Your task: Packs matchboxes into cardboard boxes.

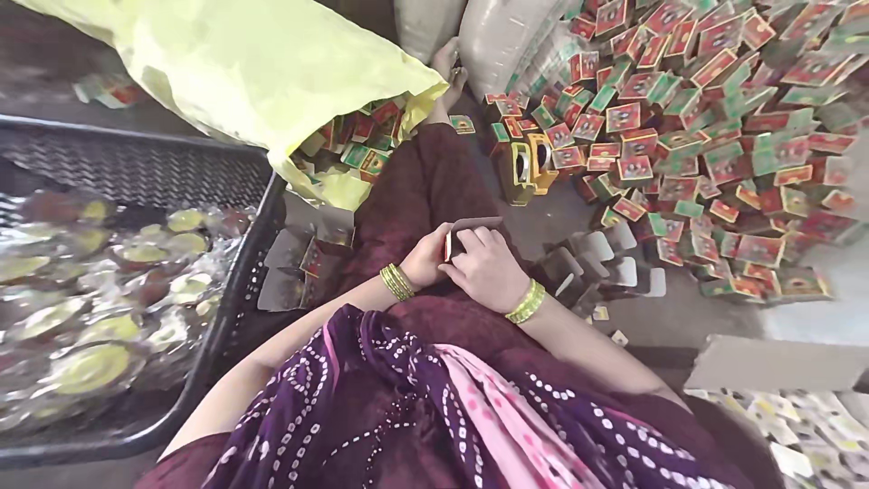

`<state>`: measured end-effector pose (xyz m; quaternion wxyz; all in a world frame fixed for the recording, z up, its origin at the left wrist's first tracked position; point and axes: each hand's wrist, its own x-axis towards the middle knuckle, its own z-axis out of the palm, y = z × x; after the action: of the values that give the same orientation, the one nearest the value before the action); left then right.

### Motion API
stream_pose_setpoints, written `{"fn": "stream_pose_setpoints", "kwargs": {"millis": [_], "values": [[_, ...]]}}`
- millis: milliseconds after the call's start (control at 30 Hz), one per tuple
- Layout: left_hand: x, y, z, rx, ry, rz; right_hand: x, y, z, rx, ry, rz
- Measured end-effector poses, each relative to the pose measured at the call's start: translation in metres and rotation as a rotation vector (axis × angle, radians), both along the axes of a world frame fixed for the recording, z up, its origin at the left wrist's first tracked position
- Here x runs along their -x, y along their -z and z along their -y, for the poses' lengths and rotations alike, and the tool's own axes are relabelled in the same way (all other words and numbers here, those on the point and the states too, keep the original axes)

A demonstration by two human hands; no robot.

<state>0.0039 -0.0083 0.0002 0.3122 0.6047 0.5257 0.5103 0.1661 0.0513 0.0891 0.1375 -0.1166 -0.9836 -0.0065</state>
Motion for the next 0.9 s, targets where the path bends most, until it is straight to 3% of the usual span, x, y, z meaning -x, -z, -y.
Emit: {"fn": "stream_pose_setpoints", "kwargs": {"millis": [100,167,267,367,467,533,600,733,800,900], "values": [[0.002,-0.002,0.001,-0.067,-0.057,0.003,-0.01,-0.003,-0.007,-0.004,0.06,-0.333],[-0.002,-0.005,0.004,-0.066,-0.118,0.118,-0.02,-0.003,-0.015,0.185,0.122,-0.59],[-0.008,-0.007,0.004,-0.128,-0.12,0.241,-0.028,0.0,-0.027,0.876,0.309,-0.79],[-0.011,-0.01,0.006,-0.162,-0.019,0.176,-0.028,0.0,-0.032,1.585,0.457,-0.747],[-0.01,-0.01,0.006,-0.241,0.105,0.117,-0.028,0.007,-0.033,1.899,0.382,-0.57],[-0.007,-0.008,0.004,-0.289,0.145,0.051,-0.026,0.008,-0.029,1.883,0.41,-0.528],[-0.007,-0.009,0.003,-0.272,0.15,0.035,-0.025,0.008,-0.027,1.711,0.427,-0.568],[-0.011,-0.013,0.003,-0.094,0.072,0.209,-0.033,0.011,-0.037,1.2,0.13,-0.675],[-0.01,-0.01,0.001,-0.051,0.043,0.252,-0.038,0.003,-0.039,1.091,0.006,-0.608],[-0.01,-0.007,0.0,-0.05,0.065,0.235,-0.038,-0.002,-0.036,0.927,0.0,-0.496]]}}
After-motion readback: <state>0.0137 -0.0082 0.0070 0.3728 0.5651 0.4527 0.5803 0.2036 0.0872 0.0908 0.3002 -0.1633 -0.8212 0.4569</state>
